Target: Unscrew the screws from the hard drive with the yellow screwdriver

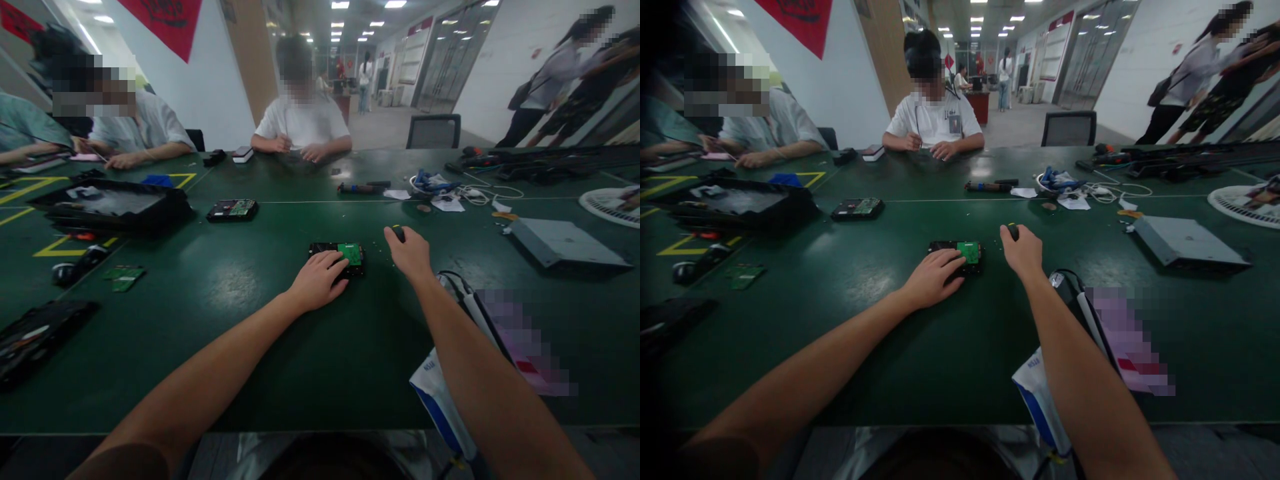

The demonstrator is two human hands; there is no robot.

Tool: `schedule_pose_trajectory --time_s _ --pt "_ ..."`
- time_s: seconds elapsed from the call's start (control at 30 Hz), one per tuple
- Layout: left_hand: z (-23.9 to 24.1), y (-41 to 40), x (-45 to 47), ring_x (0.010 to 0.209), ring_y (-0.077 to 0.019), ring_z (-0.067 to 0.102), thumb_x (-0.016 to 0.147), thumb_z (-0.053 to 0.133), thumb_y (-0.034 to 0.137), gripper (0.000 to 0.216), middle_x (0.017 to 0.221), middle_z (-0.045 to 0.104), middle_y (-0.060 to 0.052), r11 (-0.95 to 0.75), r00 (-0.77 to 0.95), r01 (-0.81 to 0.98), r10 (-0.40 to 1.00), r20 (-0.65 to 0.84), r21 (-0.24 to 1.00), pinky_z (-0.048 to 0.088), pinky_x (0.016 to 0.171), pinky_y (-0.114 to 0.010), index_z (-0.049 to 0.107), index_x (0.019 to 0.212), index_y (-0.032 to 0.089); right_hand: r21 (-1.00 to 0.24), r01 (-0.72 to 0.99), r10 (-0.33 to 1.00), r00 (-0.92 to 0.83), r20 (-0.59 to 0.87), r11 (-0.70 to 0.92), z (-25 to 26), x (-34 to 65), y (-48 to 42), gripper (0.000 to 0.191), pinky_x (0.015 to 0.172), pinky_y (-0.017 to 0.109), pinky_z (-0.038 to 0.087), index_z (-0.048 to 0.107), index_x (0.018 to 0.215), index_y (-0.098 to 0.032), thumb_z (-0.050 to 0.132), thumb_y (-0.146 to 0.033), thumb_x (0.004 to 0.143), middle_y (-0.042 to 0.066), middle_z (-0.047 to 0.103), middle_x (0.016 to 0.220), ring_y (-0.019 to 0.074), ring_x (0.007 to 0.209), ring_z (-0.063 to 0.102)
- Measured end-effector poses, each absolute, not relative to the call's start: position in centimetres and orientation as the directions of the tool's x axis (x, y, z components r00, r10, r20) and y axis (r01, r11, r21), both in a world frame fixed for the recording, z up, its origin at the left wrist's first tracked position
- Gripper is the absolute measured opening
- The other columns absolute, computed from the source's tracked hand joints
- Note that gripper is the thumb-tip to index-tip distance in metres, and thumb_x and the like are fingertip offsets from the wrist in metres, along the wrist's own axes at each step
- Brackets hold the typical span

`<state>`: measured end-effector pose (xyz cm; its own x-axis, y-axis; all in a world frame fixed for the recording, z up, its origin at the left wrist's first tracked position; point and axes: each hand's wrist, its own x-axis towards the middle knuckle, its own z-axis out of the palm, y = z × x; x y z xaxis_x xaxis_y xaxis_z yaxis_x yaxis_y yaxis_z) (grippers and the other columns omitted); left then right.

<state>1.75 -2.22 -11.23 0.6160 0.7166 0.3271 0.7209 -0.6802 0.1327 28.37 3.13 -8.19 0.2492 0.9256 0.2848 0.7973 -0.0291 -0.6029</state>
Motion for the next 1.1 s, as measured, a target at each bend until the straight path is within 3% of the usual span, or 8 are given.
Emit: schedule_pose_trajectory --time_s 0.17,0.27,0.43,0.63,0.77,0.93,1.1 --pt "-10.8 -2.4 2.0 0.145 -0.0337 0.052 0.104 0.053 0.044 0.051 0.153 0.057 -0.017 -0.656 0.596 0.745 0.735 0.322 0.119 0.044 0.123 -0.053 0.060 0.147 0.017 -0.485 0.870 0.938 0.234 0.255 -0.086 -8.3 29.6 3.7 0.022 0.078 0.033 0.046 0.075 0.095 -0.019 0.060 -0.036 0.094 0.012 0.078 0.098 0.0262 0.090 0.069" --pt "-10.7 -2.1 2.5 0.147 -0.0348 0.050 0.104 0.053 0.048 0.056 0.156 0.055 -0.017 -0.647 0.588 0.754 0.743 0.318 0.118 0.043 0.124 -0.055 0.056 0.151 0.018 -0.428 0.898 0.967 0.193 0.166 -0.106 -8.6 30.2 4.2 0.021 0.079 0.033 0.048 0.078 0.099 -0.018 0.065 -0.031 0.088 0.013 0.079 0.102 0.0269 0.094 0.071" --pt "-10.9 -1.5 3.3 0.153 -0.0349 0.045 0.105 0.049 0.050 0.056 0.161 0.052 -0.014 -0.660 0.613 0.744 0.735 0.290 0.098 0.037 0.127 -0.056 0.055 0.153 0.023 -0.375 0.916 0.986 0.163 0.030 -0.140 -9.1 31.3 4.5 0.019 0.070 0.032 0.048 0.078 0.086 -0.020 0.074 -0.038 0.084 0.010 0.078 0.087 0.0245 0.083 0.071" --pt "-11.0 -1.8 3.6 0.153 -0.0357 0.045 0.105 0.050 0.049 0.055 0.159 0.055 -0.016 -0.636 0.585 0.767 0.749 0.310 0.088 0.036 0.128 -0.056 0.059 0.150 0.019 -0.465 0.879 0.992 0.069 -0.103 -0.109 -9.5 31.6 3.9 0.030 0.063 0.032 0.049 0.076 0.079 -0.020 0.080 -0.050 0.082 0.006 0.073 0.069 0.0206 0.065 0.067" --pt "-11.1 -1.8 3.5 0.152 -0.0341 0.047 0.105 0.051 0.048 0.054 0.159 0.055 -0.015 -0.636 0.587 0.765 0.752 0.300 0.095 0.038 0.127 -0.054 0.058 0.150 0.021 -0.445 0.892 0.996 0.048 -0.074 -0.076 -9.6 31.3 4.0 0.027 0.068 0.032 0.050 0.078 0.086 -0.021 0.081 -0.047 0.082 0.006 0.075 0.076 0.0218 0.072 0.069" --pt "-11.2 -1.7 3.3 0.153 -0.0348 0.045 0.106 0.049 0.050 0.057 0.162 0.052 -0.016 -0.648 0.603 0.755 0.745 0.286 0.097 0.035 0.128 -0.053 0.055 0.154 0.019 -0.374 0.927 0.999 -0.034 0.004 0.033 -9.9 30.6 4.4 0.016 0.078 0.030 0.050 0.079 0.094 -0.022 0.081 -0.031 0.082 0.008 0.080 0.102 0.0233 0.092 0.072" --pt "-11.3 -1.7 3.2 0.153 -0.0359 0.044 0.106 0.048 0.050 0.058 0.162 0.050 -0.016 -0.641 0.593 0.760 0.752 0.286 0.110 0.036 0.129 -0.054 0.054 0.155 0.019 -0.306 0.952 0.999 -0.002 0.049 0.016 -10.4 29.7 4.5 0.022 0.084 0.034 0.050 0.078 0.102 -0.019 0.072 -0.038 0.092 0.013 0.080 0.109 0.0270 0.100 0.072"
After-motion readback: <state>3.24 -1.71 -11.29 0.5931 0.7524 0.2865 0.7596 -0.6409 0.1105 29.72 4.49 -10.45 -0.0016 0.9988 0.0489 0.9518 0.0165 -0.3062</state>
